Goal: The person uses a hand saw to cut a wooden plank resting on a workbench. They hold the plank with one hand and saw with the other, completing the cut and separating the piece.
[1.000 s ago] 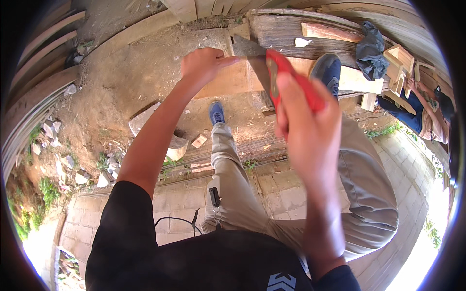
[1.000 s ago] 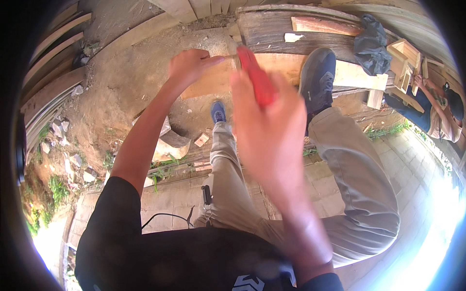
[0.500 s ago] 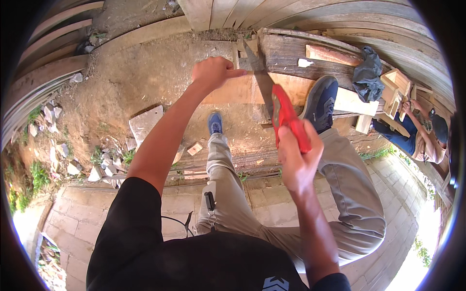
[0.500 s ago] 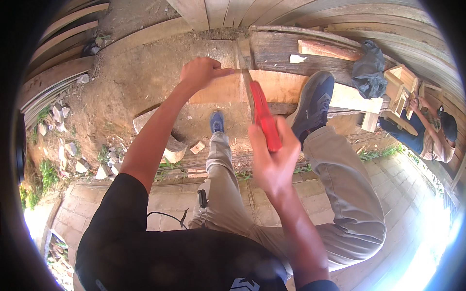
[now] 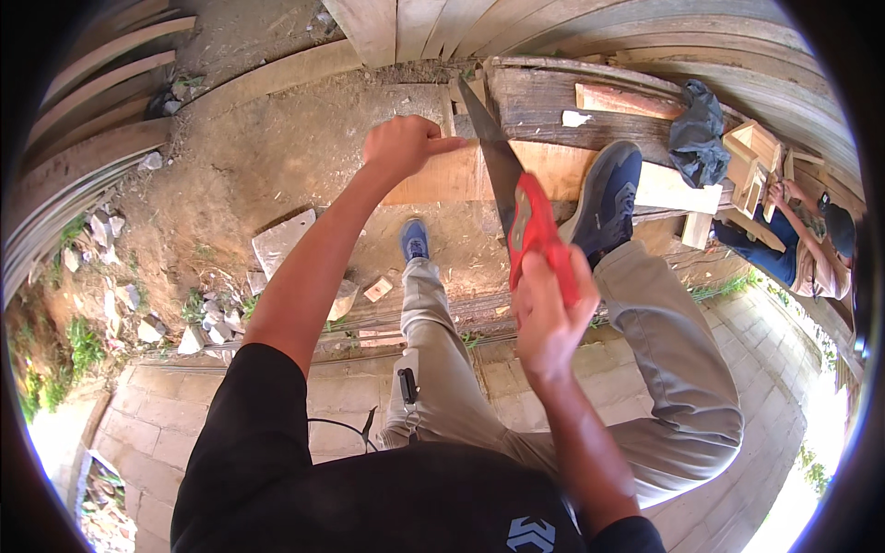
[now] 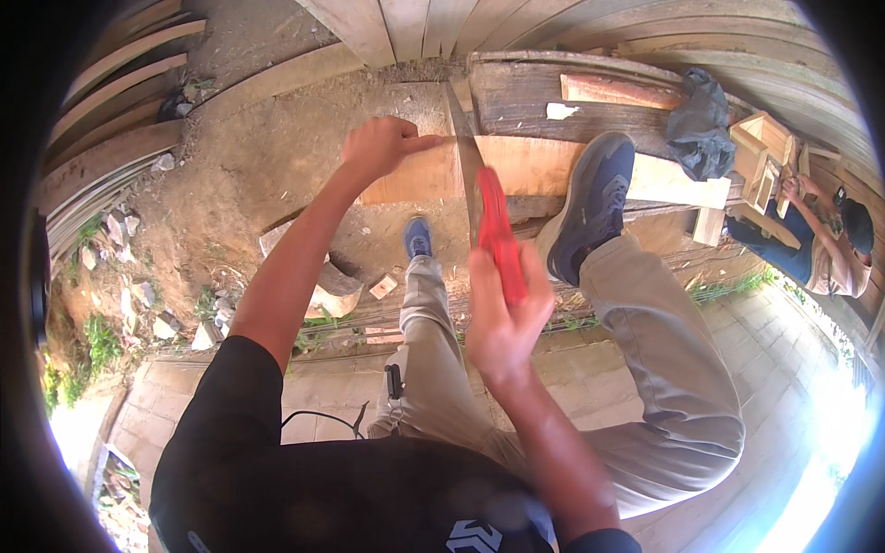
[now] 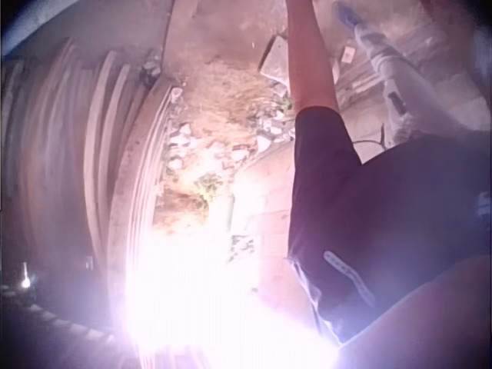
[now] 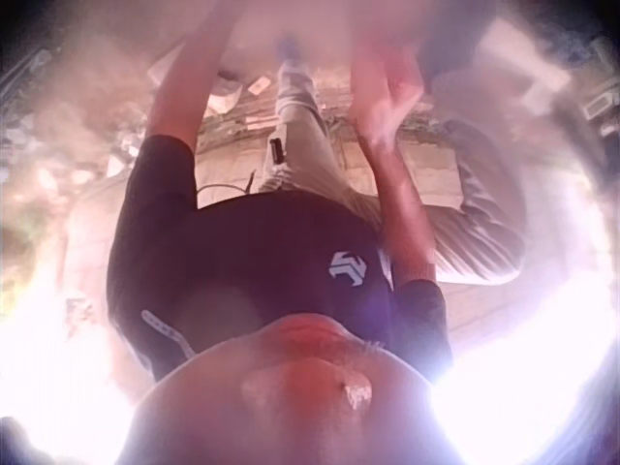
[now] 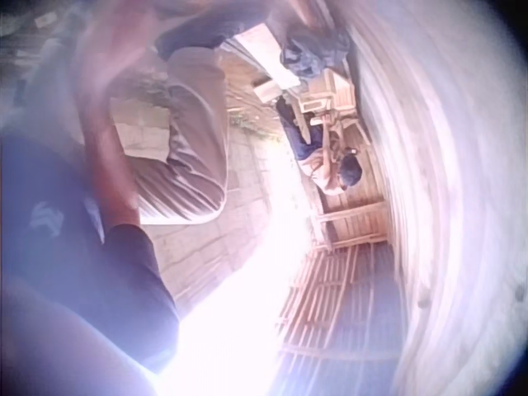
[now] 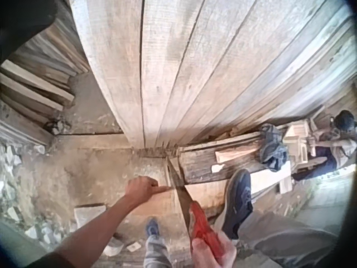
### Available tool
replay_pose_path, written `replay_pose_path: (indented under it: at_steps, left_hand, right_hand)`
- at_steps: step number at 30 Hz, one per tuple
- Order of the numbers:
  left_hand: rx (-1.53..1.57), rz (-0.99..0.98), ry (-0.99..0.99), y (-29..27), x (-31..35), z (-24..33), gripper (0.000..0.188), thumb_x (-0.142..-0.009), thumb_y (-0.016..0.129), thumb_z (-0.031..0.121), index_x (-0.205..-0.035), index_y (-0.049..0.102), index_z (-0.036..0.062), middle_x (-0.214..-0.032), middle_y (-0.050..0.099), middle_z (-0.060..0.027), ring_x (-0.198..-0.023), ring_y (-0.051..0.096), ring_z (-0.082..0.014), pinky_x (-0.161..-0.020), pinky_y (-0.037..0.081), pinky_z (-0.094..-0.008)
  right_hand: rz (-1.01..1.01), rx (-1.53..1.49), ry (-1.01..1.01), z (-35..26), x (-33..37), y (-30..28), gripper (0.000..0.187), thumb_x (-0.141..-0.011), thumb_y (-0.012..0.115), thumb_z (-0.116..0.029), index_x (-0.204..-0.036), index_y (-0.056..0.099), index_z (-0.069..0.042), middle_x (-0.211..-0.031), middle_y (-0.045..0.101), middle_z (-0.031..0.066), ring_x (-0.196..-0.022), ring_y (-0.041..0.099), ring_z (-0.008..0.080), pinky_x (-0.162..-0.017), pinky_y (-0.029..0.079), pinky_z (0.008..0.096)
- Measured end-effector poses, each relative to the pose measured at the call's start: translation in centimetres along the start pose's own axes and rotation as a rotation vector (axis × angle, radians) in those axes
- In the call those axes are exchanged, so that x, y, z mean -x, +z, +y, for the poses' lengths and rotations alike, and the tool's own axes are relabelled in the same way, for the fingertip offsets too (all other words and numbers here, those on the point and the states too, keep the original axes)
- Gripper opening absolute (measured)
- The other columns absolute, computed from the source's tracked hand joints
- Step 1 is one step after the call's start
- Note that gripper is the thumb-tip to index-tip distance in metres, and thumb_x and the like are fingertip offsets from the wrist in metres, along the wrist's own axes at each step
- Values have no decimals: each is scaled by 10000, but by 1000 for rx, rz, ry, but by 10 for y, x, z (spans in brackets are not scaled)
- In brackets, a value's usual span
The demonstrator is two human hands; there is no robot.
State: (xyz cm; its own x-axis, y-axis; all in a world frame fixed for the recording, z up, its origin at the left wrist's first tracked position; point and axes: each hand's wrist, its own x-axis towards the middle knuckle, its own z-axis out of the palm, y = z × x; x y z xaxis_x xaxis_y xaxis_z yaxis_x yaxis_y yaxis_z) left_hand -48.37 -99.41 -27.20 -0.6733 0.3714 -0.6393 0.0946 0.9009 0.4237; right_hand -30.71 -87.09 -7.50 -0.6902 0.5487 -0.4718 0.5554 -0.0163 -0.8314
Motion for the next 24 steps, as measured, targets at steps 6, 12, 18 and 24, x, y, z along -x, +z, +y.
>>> replay_pose_path:
  at_steps: [6,12,18,24]
  left_hand:
    - [-56,53,55,3,-6,6,680,-792,541,808,-672,657,149,-735,674,-72,-749,681,-269,-663,525,-429]
    - [-12,154,85,17,-5,-4,670,-816,551,772,-673,633,123,-732,666,-80,-787,682,-291,-711,521,-450]
    - [-13,95,80,9,-3,-6,656,-835,533,763,-728,669,130,-794,683,-98,-818,686,-293,-737,531,-451]
    - [-55,25,56,6,-11,-3,676,-825,513,795,-698,674,151,-755,684,-78,-801,694,-282,-699,529,-418]
  right_hand:
    - [-101,83,92,-68,-64,12,211,-893,615,-163,-760,589,-2,-589,426,-17,-570,382,59,-492,317,295]
    - [-175,178,-225,-140,-125,-18,299,-917,631,-246,-663,531,-124,-528,390,-71,-416,321,34,-398,259,235]
    - [-33,100,-51,-119,-42,-39,255,-958,614,-209,-742,556,-85,-566,468,-57,-457,392,37,-414,279,228]
    - [-8,116,-171,-27,33,-51,268,-1003,490,-184,-781,453,-39,-504,391,-18,-401,324,49,-370,259,240]
